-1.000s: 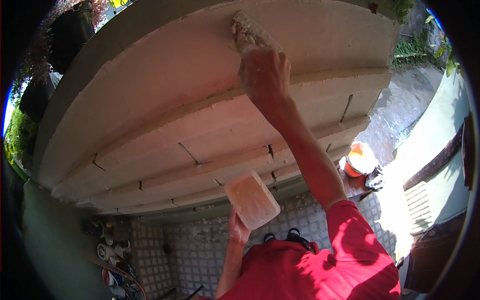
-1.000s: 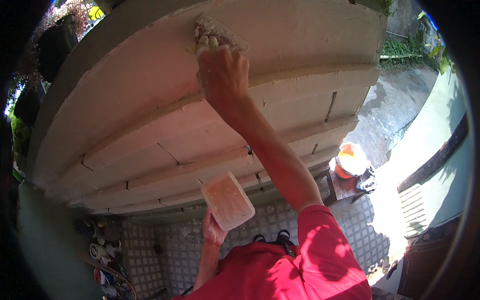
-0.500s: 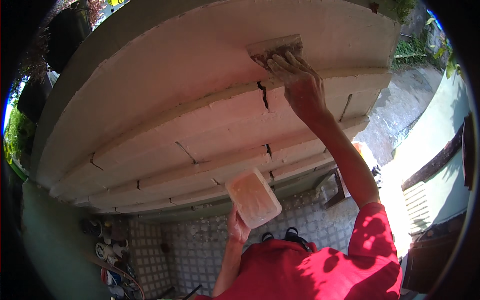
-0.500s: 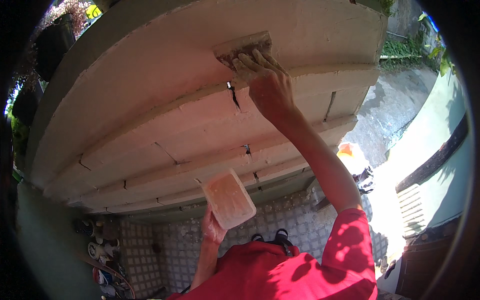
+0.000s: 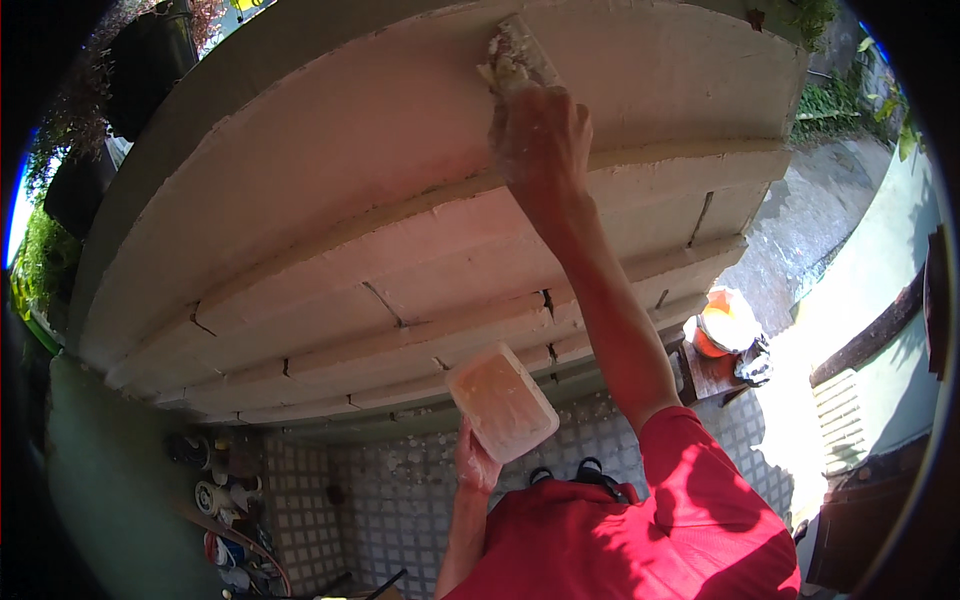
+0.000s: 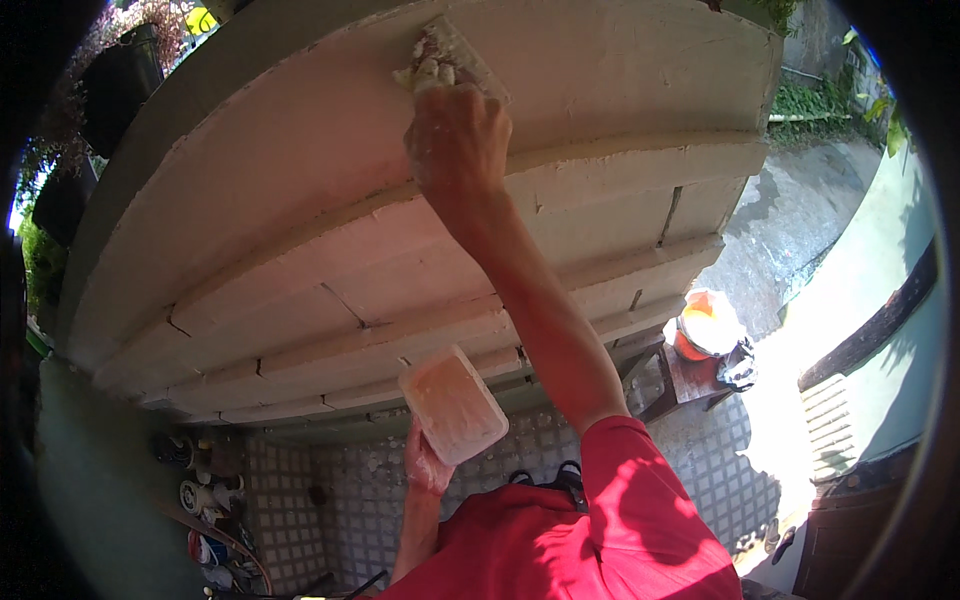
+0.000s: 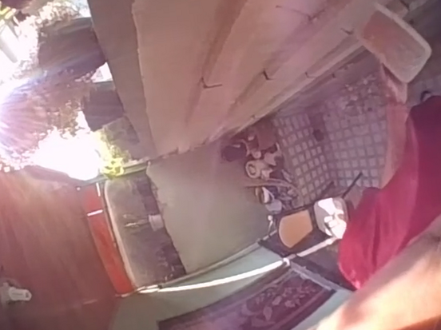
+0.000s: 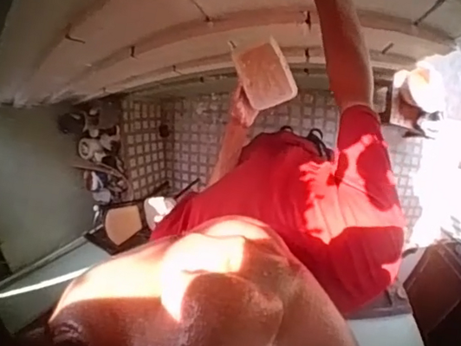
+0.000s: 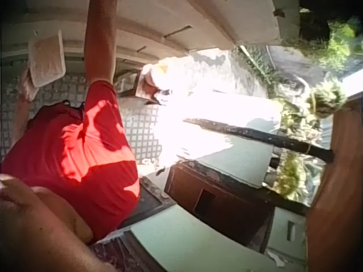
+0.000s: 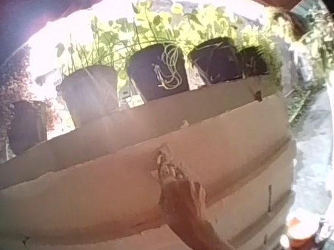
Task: Patching a crack in an outdoor wall using filler and a putty knife.
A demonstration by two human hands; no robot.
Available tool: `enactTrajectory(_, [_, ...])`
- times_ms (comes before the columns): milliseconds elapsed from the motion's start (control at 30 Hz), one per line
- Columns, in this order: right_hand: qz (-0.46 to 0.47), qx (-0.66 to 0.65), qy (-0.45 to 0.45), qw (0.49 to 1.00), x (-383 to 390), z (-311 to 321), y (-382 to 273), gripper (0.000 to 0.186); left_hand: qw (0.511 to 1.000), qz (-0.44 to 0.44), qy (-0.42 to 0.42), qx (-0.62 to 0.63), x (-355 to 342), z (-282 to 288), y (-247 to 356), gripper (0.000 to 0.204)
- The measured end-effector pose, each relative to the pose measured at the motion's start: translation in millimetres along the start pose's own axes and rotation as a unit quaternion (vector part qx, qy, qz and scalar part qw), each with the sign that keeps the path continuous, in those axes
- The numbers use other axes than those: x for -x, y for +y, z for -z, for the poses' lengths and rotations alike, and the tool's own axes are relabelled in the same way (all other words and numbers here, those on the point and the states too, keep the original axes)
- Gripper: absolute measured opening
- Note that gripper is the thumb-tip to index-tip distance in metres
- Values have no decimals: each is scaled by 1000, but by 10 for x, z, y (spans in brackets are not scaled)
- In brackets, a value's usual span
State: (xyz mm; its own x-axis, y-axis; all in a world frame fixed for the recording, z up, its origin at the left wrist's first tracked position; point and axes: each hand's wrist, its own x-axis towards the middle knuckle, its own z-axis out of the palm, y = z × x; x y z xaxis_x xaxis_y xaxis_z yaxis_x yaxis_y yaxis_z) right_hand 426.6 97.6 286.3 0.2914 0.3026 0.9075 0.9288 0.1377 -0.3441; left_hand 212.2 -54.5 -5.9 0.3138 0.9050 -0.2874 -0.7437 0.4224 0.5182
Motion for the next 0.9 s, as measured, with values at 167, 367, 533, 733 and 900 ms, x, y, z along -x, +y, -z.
enactTrajectory(167, [68, -107, -94, 987, 375, 107, -330, 13, 1000, -6, -16, 22, 36, 78, 45, 52])
enactTrajectory(367, [-63, -14, 61, 996, -133, 326, 359, 17, 1000, -6, -3, 11, 41, 78, 48, 53])
enactTrajectory(533, [56, 47, -34, 997, 180, -92, 84, 3, 999, 33, -13, 8, -64, -1, -15, 53])
enactTrajectory(733, [116, -113, -6, 987, 526, 185, 114, 15, 999, 29, -26, -6, -136, -51, -74, 53])
enactTrajectory(900, [92, -27, 43, 994, 45, 440, 795, 20, 998, 50, -38, -12, -92, -50, -93, 57])
